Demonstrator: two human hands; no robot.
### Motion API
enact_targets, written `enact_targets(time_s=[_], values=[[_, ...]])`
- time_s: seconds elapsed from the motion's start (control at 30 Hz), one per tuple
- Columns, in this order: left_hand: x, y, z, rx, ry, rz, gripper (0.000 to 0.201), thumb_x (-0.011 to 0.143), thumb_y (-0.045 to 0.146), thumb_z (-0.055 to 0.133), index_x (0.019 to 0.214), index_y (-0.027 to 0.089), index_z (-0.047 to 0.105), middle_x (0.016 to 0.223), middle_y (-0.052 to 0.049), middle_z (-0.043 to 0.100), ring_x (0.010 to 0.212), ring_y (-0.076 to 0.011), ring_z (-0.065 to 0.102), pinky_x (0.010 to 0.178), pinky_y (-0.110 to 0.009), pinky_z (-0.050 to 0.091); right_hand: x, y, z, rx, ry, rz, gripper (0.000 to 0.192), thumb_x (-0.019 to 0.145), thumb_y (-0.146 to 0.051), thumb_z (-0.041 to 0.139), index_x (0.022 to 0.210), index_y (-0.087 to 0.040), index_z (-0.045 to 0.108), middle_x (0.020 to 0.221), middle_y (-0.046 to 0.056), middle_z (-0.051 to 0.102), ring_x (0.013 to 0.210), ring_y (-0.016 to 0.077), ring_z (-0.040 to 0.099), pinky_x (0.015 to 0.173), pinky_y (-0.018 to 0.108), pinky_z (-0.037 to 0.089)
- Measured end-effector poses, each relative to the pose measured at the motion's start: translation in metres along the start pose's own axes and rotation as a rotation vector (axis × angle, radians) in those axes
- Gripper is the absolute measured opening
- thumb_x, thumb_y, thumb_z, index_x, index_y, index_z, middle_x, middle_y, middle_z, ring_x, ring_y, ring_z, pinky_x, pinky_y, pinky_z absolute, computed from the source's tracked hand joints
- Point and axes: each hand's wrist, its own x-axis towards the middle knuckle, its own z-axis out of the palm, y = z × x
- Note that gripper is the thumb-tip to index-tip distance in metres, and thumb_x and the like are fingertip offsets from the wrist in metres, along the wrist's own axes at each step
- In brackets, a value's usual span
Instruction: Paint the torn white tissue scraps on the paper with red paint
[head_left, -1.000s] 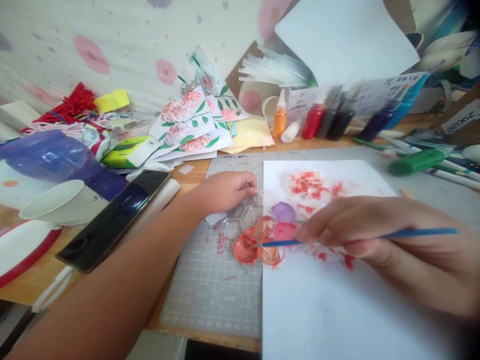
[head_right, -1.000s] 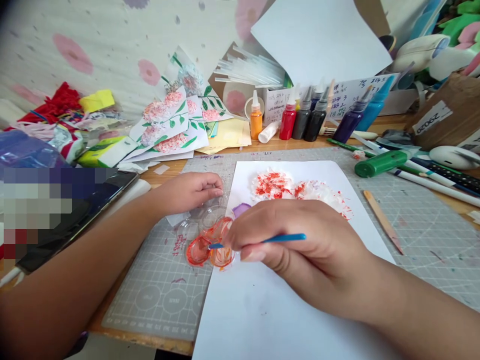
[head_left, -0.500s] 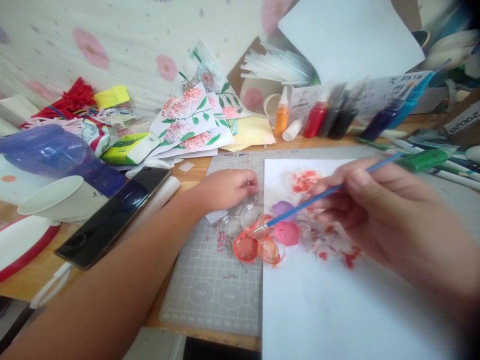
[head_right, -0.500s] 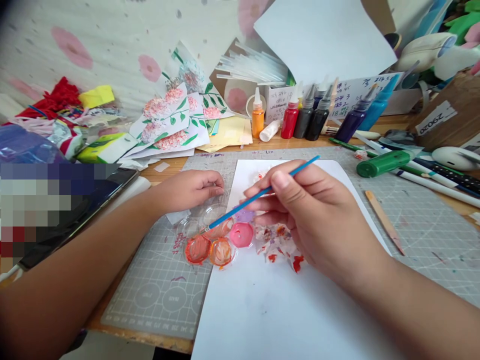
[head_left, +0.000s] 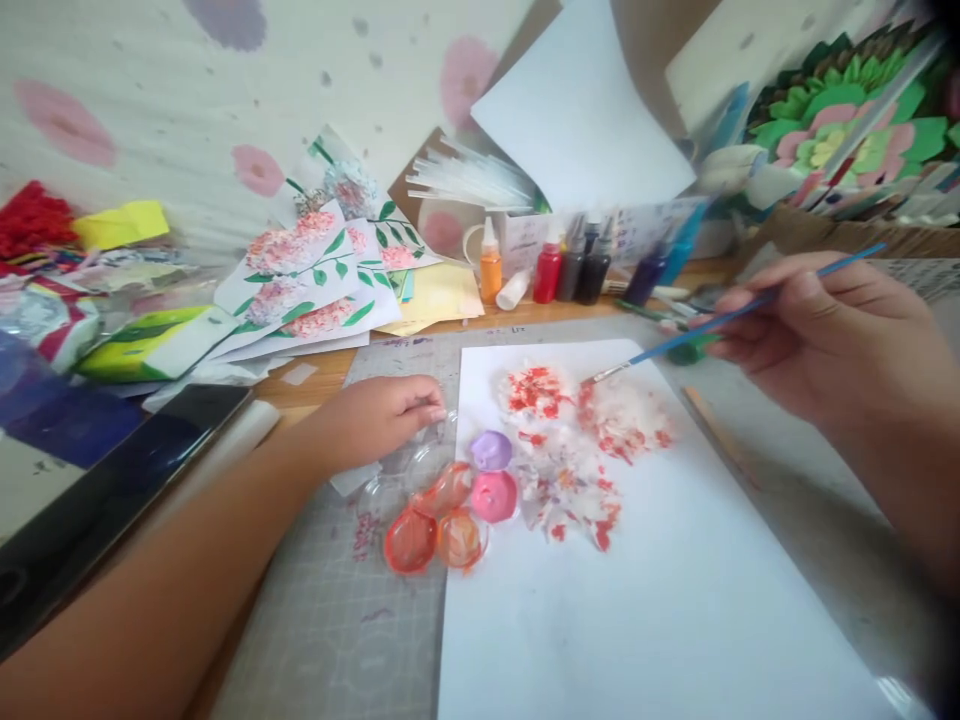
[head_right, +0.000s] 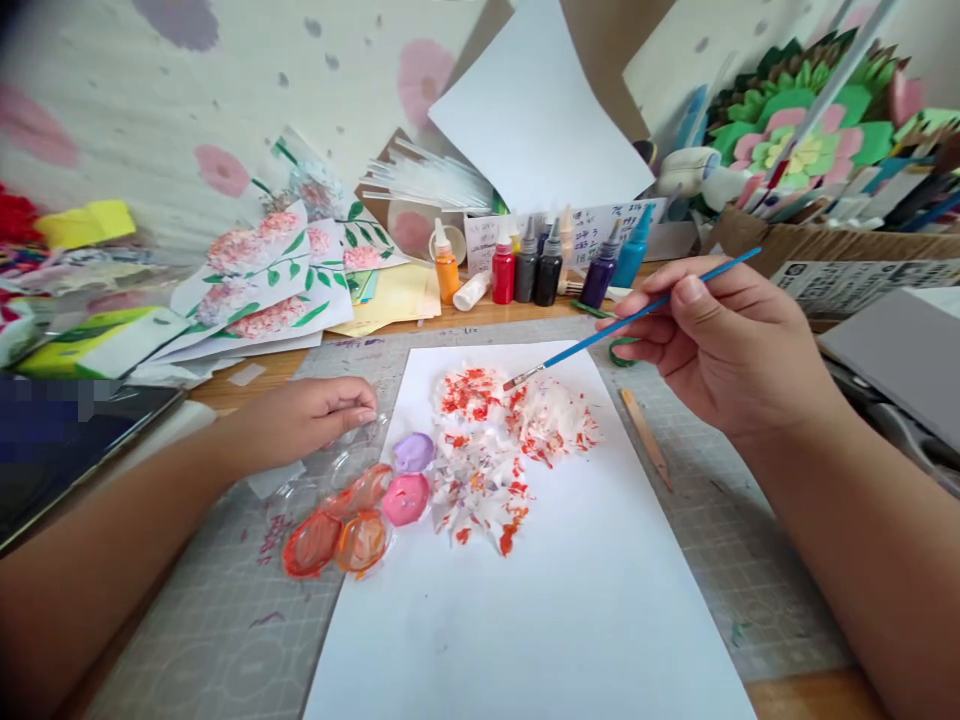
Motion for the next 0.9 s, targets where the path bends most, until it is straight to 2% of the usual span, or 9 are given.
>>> enact_targets(time_s=[0.17,0.3,0.4,0.5,0.67,0.8,0.9], values=[[-0.001,0.005,-0.004,-0.008,-0.026,-0.059,0.031,0.083,0.047,0.039,0.086,0.022,0.058,0.074,0.000,0.064,0.062,-0.0150,0.056,0.059,-0.025,0.041,0.006,0.006,-0.018,0.036,-0.054,0.061,0.018,0.070,-0.029,0.069,0.084,-0.019,0.063,0.067,-0.001,0.065,0.057,0.0124,0.064,0.052,0.024,0.052],[-0.001,0.009,-0.005,0.010,-0.040,-0.092,0.029,0.082,0.045,0.040,0.083,0.022,0.058,0.065,0.002,0.060,0.060,-0.0146,0.054,0.058,-0.023,0.038,0.008,0.006,-0.022,0.041,-0.057,0.039,0.009,0.082,-0.024,0.055,0.086,-0.019,0.061,0.071,-0.001,0.067,0.061,0.0111,0.065,0.054,0.023,0.052],[-0.002,0.012,-0.004,0.028,-0.009,-0.116,0.025,0.083,0.040,0.040,0.080,0.022,0.057,0.059,0.004,0.055,0.061,-0.0138,0.051,0.061,-0.022,0.036,0.009,0.007,-0.021,0.032,-0.026,0.127,0.013,0.087,-0.021,0.046,0.087,-0.019,0.059,0.071,-0.001,0.066,0.063,0.0108,0.065,0.055,0.022,0.052],[-0.002,0.014,-0.001,0.016,0.037,-0.151,0.024,0.083,0.038,0.040,0.077,0.022,0.058,0.053,0.005,0.052,0.060,-0.0139,0.050,0.061,-0.022,0.034,0.009,0.009,-0.021,0.009,0.003,0.207,0.011,0.085,-0.019,0.049,0.084,-0.015,0.060,0.069,0.002,0.065,0.060,0.0129,0.065,0.052,0.021,0.052],[-0.002,0.012,0.002,-0.022,0.075,-0.161,0.023,0.081,0.039,0.043,0.075,0.024,0.059,0.054,0.006,0.053,0.060,-0.0139,0.049,0.060,-0.022,0.032,0.010,0.004,-0.026,0.050,0.079,0.155,0.012,0.086,-0.018,0.046,0.080,-0.020,0.056,0.066,-0.005,0.062,0.065,0.0083,0.065,0.054,0.016,0.052],[-0.002,0.013,0.000,-0.024,0.061,-0.174,0.022,0.081,0.037,0.042,0.075,0.024,0.059,0.050,0.006,0.051,0.059,-0.0137,0.049,0.060,-0.022,0.032,0.007,0.005,-0.019,0.116,-0.009,0.176,0.008,0.086,-0.025,0.049,0.086,-0.021,0.056,0.075,-0.004,0.066,0.075,0.0102,0.067,0.058,0.016,0.053],[-0.002,0.014,0.000,-0.013,0.054,-0.176,0.023,0.082,0.038,0.041,0.075,0.024,0.057,0.049,0.006,0.050,0.059,-0.0141,0.049,0.061,-0.023,0.032,0.005,0.007,-0.013,0.208,-0.023,0.145,0.011,0.089,-0.024,0.045,0.084,-0.022,0.054,0.074,-0.006,0.067,0.078,0.0073,0.066,0.059,0.013,0.052]])
